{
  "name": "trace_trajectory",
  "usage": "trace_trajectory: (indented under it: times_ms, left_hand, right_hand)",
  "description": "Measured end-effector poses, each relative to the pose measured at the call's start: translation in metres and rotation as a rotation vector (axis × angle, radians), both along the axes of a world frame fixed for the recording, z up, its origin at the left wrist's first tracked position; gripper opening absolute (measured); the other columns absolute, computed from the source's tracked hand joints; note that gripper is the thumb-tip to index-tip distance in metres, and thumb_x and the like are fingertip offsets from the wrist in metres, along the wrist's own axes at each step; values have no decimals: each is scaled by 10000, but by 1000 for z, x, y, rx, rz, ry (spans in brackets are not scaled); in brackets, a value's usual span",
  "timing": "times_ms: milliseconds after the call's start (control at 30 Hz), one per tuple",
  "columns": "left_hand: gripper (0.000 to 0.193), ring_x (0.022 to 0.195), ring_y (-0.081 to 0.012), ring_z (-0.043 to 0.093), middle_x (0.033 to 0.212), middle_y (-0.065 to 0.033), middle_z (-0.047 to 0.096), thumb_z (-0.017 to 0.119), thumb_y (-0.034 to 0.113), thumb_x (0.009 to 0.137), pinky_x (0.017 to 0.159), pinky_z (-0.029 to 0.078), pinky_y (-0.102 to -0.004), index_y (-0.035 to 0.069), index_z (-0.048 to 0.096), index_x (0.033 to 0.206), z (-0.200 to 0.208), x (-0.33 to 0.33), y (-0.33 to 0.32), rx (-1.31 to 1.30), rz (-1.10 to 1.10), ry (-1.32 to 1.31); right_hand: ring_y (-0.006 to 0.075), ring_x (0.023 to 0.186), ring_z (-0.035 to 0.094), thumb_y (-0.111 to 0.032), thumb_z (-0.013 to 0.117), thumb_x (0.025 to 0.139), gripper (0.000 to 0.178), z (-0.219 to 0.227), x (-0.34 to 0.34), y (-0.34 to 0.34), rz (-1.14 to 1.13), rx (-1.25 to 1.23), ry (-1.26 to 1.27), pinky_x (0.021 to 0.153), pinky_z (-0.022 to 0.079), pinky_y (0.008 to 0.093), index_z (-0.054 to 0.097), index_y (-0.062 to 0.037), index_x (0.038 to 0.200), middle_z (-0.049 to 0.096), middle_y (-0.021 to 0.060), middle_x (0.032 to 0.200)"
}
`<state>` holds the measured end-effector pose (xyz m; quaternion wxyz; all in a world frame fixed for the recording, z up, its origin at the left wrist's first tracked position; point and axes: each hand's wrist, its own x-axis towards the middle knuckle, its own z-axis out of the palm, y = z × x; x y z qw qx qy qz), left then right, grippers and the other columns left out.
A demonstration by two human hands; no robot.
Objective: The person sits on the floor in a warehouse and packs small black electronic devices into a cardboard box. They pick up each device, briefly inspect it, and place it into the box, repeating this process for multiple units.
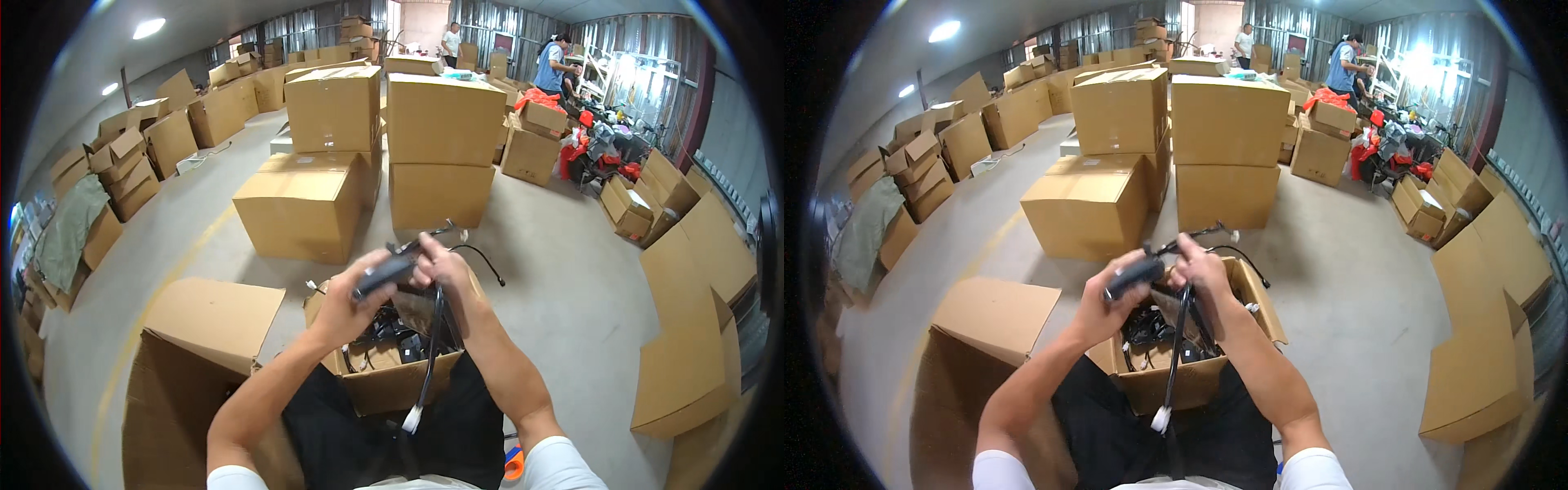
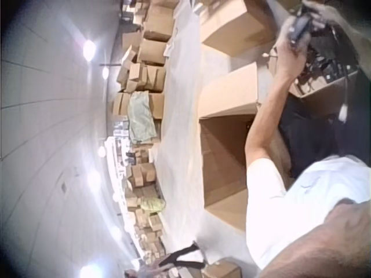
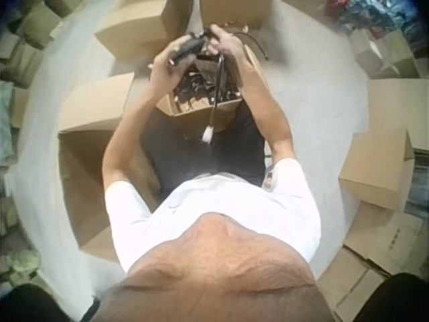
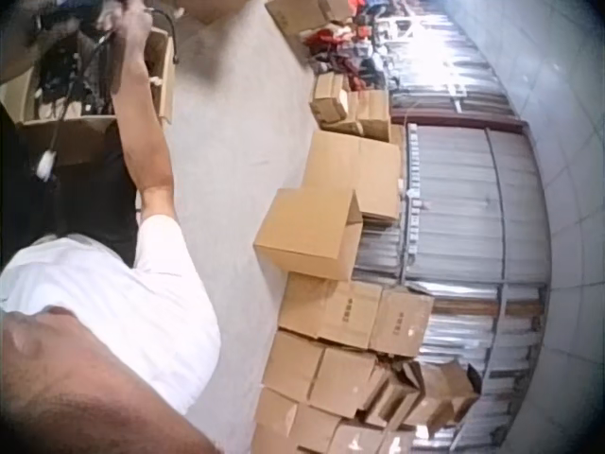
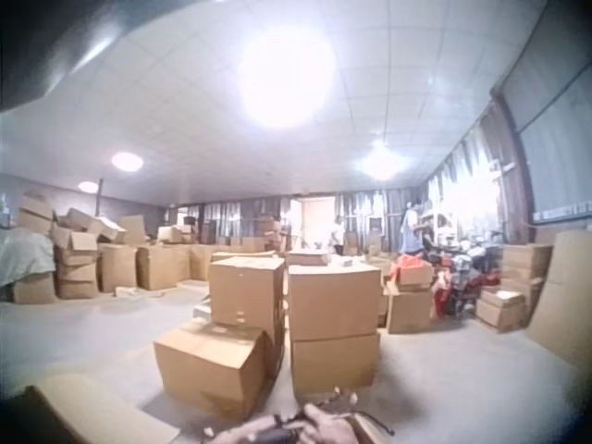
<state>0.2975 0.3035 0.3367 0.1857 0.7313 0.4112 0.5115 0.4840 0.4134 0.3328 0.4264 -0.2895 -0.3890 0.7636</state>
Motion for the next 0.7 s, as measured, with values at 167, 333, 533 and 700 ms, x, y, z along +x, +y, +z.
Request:
trace_trajectory:
  times_ms: [167,333,533,700]
  left_hand:
    - [508,1404,-385,448,1548,-298,375,669,120,980,1122,396,-406,-2,481,1435,-29,56,32,153,322,-195]
    - [761,1534,-380,187,1617,-289,209,637,184,991,1236,204,-464,-41,193,1566,-88,96,28,59,139,-275]
    - [1052,1547,-330,125,1641,-245,130,817,251,846,1250,169,-450,-12,120,1588,-103,109,15,34,109,-333]
    - [491,1004,-195,686,1193,-105,671,728,218,939,889,564,-339,-13,547,1332,-92,94,13,-254,108,-1097]
  right_hand:
    - [103,537,420,-391,429,1086,396,15,8,39,-521,-100,148,517,397,292,602,-35,1059,388,-44,614]
    - [97,531,370,-399,422,1088,405,-2,2,46,-664,-101,155,492,324,286,581,-33,1019,373,-45,626]
    - [90,526,371,-375,464,1083,378,-27,4,35,-679,-79,142,495,323,289,579,-25,997,394,-40,628]
    - [104,717,560,-339,593,1040,354,-20,-8,1,-390,320,-211,653,466,278,637,12,1014,597,24,784]
